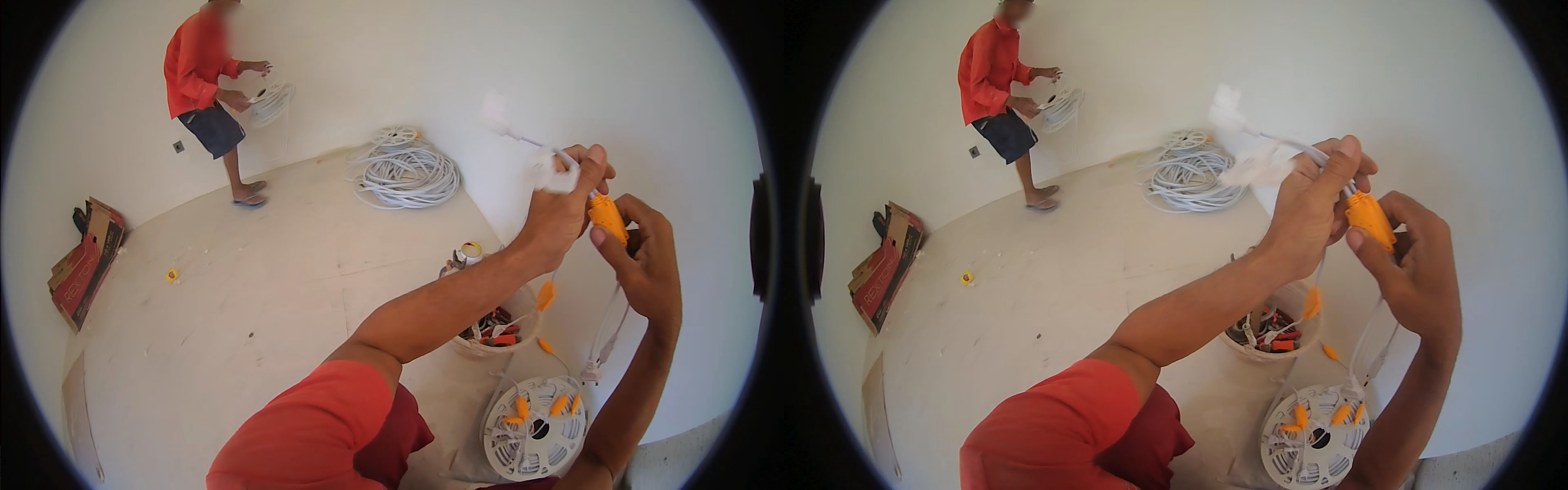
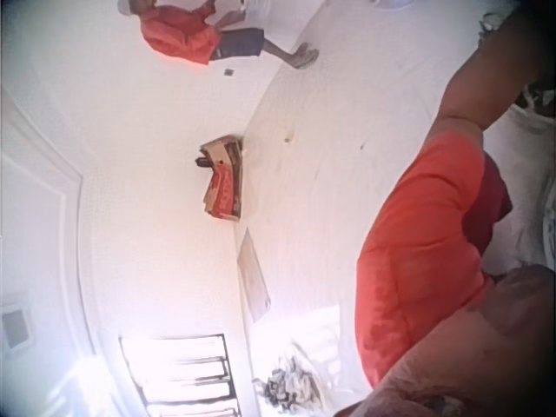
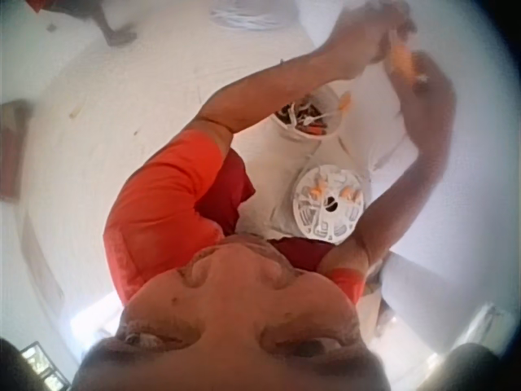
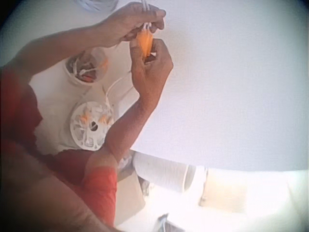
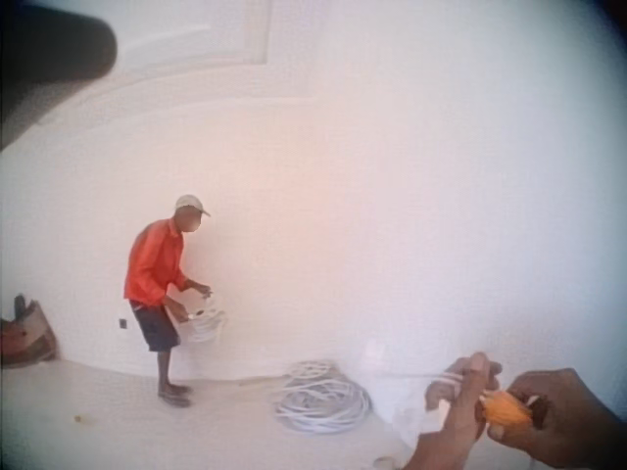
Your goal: The person assembles electrical cords by attaching orange connectors to white wires. They repeatedly pick up wires and connectors, align them, and press them together. A second person in the background handles a coil of white cable.
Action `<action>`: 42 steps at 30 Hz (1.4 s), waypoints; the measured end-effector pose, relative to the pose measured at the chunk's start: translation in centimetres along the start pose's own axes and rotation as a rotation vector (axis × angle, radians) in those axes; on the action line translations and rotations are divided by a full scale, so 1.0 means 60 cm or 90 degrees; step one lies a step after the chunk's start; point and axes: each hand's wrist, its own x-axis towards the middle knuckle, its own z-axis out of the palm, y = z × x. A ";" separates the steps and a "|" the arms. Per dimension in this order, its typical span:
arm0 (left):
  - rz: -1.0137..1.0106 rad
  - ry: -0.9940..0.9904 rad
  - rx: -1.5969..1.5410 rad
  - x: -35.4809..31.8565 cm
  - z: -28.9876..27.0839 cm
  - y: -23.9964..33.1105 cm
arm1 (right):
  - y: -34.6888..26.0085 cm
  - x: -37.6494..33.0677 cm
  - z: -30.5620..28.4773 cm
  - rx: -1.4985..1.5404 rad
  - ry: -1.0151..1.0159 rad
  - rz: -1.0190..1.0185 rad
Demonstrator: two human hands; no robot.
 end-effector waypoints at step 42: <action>-0.013 0.068 -0.017 0.002 -0.002 -0.015 | 0.007 -0.002 0.010 -0.080 -0.013 0.024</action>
